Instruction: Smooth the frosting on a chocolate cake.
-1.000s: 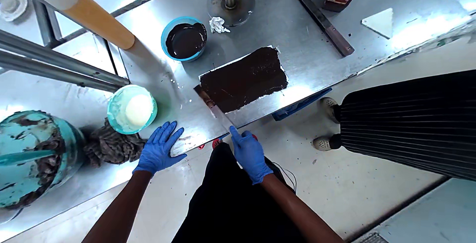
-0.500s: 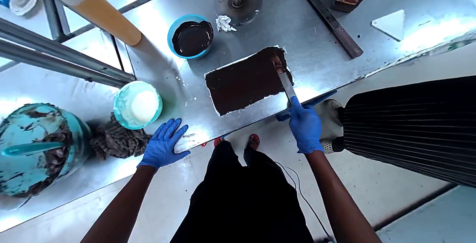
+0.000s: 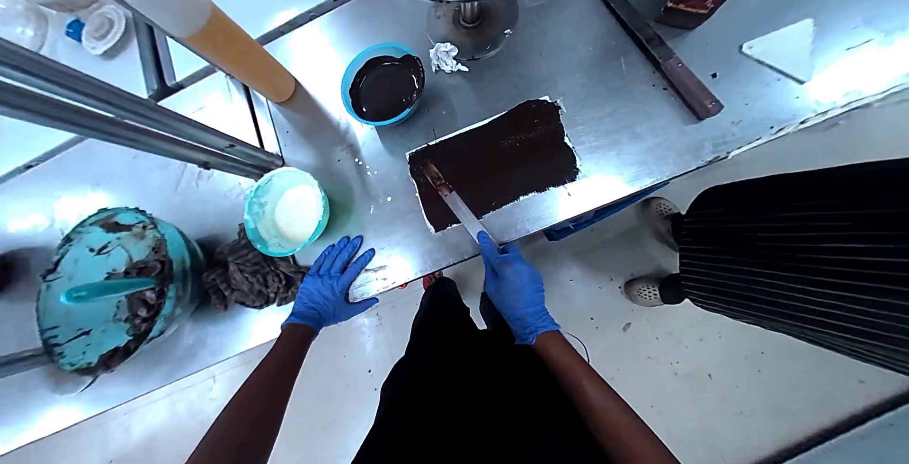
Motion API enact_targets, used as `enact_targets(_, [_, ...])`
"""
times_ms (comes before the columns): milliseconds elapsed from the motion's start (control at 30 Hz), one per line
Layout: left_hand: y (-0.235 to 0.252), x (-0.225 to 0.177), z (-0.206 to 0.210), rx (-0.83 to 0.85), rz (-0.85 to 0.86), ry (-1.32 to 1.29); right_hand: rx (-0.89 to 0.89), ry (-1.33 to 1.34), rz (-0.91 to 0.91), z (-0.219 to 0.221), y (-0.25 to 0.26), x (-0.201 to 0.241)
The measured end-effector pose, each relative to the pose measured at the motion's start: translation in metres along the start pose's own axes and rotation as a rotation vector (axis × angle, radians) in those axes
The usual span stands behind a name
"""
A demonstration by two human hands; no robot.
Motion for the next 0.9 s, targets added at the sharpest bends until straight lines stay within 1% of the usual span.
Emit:
enact_targets(100, [0.000,-0.001,-0.001,-0.016,0.005,0.004,-0.040,-0.071,0.046,-0.024,0.014,-0.043])
enact_targets(233, [-0.002,0.000,0.000,-0.015,0.004,0.011,-0.099,-0.095,0.217,-0.056,0.037,-0.111])
enact_targets(333, [-0.002,0.002,0.001,-0.017,0.004,0.019,-0.158,-0.021,0.275,-0.064,0.042,-0.130])
enact_targets(367, [-0.001,0.002,0.001,-0.020,0.005,0.016,-0.164,0.024,0.275,-0.062,0.041,-0.128])
enact_targets(433, [-0.001,0.000,0.000,-0.012,0.004,0.008,-0.158,0.118,0.234,-0.052,0.033,-0.109])
enact_targets(600, [0.000,0.000,0.000,0.001,0.000,0.008,0.004,0.265,0.088,-0.008,0.000,-0.022])
enact_targets(700, [0.001,0.001,0.001,0.003,-0.010,0.006,0.087,0.255,0.025,0.012,-0.012,0.012])
enact_targets(800, [0.001,0.002,0.001,-0.007,0.009,0.018,0.039,0.170,-0.050,0.014,-0.020,0.023])
enact_targets(900, [-0.001,0.001,0.002,-0.037,0.041,0.005,-0.001,0.032,-0.059,0.009,-0.019,0.012])
Point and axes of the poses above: each hand's wrist, its own y-axis towards the middle knuckle, its own z-axis out of the palm, x = y × z, the point moved 8 cm from there along y, towards the middle knuckle, and after that the axes turned 13 degrees about -y, right-handed, at the moved point
